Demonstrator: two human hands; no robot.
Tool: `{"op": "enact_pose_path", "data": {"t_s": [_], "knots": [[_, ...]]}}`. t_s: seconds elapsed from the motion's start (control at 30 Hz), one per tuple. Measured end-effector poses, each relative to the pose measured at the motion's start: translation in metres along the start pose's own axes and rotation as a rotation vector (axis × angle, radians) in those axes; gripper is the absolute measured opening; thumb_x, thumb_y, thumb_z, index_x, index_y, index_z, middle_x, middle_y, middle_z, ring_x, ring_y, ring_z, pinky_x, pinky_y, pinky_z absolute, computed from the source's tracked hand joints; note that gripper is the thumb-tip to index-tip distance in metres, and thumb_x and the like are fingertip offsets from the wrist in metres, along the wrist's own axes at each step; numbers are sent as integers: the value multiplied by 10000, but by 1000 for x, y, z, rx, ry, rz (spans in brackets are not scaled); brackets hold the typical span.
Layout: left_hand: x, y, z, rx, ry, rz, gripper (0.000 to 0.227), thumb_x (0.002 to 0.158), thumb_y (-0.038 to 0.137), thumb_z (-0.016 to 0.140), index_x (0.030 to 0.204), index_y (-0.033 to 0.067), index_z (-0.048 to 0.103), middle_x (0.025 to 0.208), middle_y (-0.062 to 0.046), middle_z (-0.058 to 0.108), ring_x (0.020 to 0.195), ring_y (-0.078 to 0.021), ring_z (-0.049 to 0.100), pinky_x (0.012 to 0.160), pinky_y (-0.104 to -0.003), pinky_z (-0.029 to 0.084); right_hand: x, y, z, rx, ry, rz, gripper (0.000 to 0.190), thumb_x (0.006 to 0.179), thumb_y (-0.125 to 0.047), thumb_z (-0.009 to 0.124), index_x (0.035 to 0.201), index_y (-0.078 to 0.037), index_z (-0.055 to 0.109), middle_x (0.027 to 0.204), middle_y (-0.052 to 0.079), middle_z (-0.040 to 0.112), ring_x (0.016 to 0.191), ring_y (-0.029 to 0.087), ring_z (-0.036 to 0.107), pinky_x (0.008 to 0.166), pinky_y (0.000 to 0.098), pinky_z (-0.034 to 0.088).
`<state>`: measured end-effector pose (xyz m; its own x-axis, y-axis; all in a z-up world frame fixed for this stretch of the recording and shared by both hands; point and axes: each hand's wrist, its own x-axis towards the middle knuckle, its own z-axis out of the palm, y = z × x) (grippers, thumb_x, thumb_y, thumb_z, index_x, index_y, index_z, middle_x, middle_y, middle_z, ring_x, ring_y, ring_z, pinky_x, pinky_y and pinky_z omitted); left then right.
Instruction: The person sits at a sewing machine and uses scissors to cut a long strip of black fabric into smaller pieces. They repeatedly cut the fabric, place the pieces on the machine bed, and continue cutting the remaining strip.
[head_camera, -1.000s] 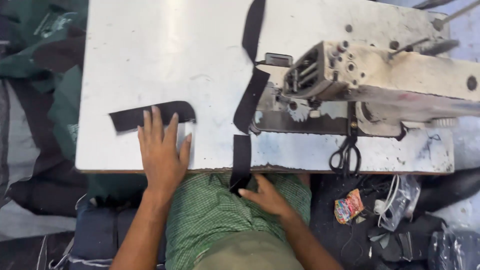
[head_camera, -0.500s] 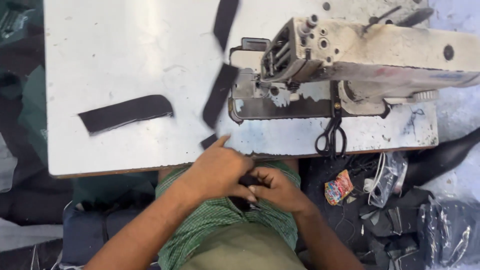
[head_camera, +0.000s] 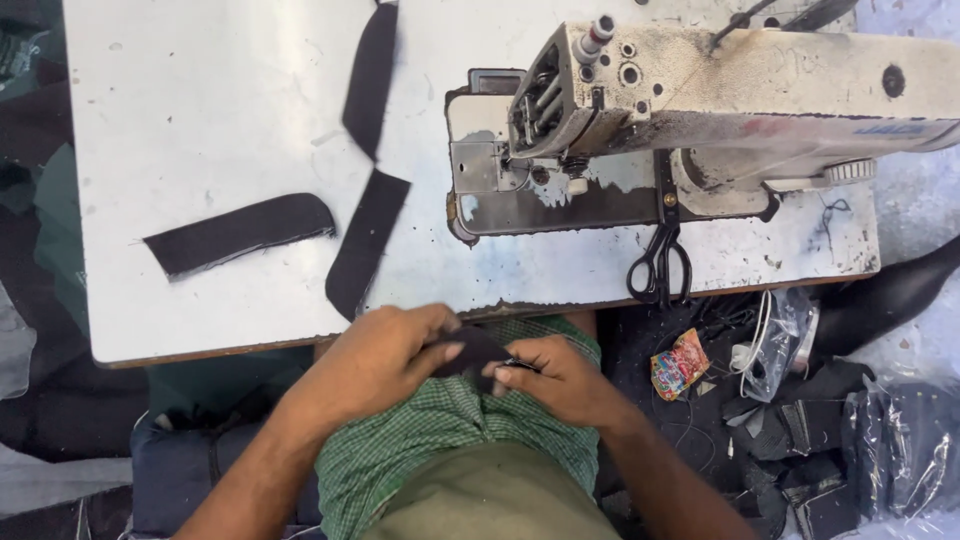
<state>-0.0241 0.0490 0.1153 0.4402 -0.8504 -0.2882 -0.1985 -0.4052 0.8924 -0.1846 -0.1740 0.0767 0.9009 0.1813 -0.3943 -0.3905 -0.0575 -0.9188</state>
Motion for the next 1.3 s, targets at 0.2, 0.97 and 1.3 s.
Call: {"op": "enact_pose_path", "data": {"t_s": [0.2, 0.97, 1.3], "knots": [[5, 26, 17, 51, -132, 253, 502, 804, 475, 803, 996, 21, 709, 776, -160, 728, 694, -310, 721, 632, -417, 546, -8, -45, -3, -711, -78, -71, 293, 996, -277, 624, 902, -2, 657, 758, 125, 652, 703, 266, 641, 645, 401, 482], [44, -34, 121, -1539, 584, -109, 408, 1000, 253, 642, 640, 85, 545, 467, -10, 479, 321, -109, 397, 331, -301, 335, 46, 23, 10, 1173, 435, -52, 364, 966, -228, 500, 628, -134, 403, 511, 4, 371, 408, 128, 322, 387, 302, 277], [3, -63, 72, -733, 451, -29, 384, 1007, 349, 630, 853, 9, 720, 574, -5, 591, 516, -63, 530, 478, -240, 418, 38, -21, -9, 719, 353, 12, 408, 964, -308, 459, 1118, 19, 648, 754, 47, 559, 691, 165, 556, 702, 327, 529]]}}
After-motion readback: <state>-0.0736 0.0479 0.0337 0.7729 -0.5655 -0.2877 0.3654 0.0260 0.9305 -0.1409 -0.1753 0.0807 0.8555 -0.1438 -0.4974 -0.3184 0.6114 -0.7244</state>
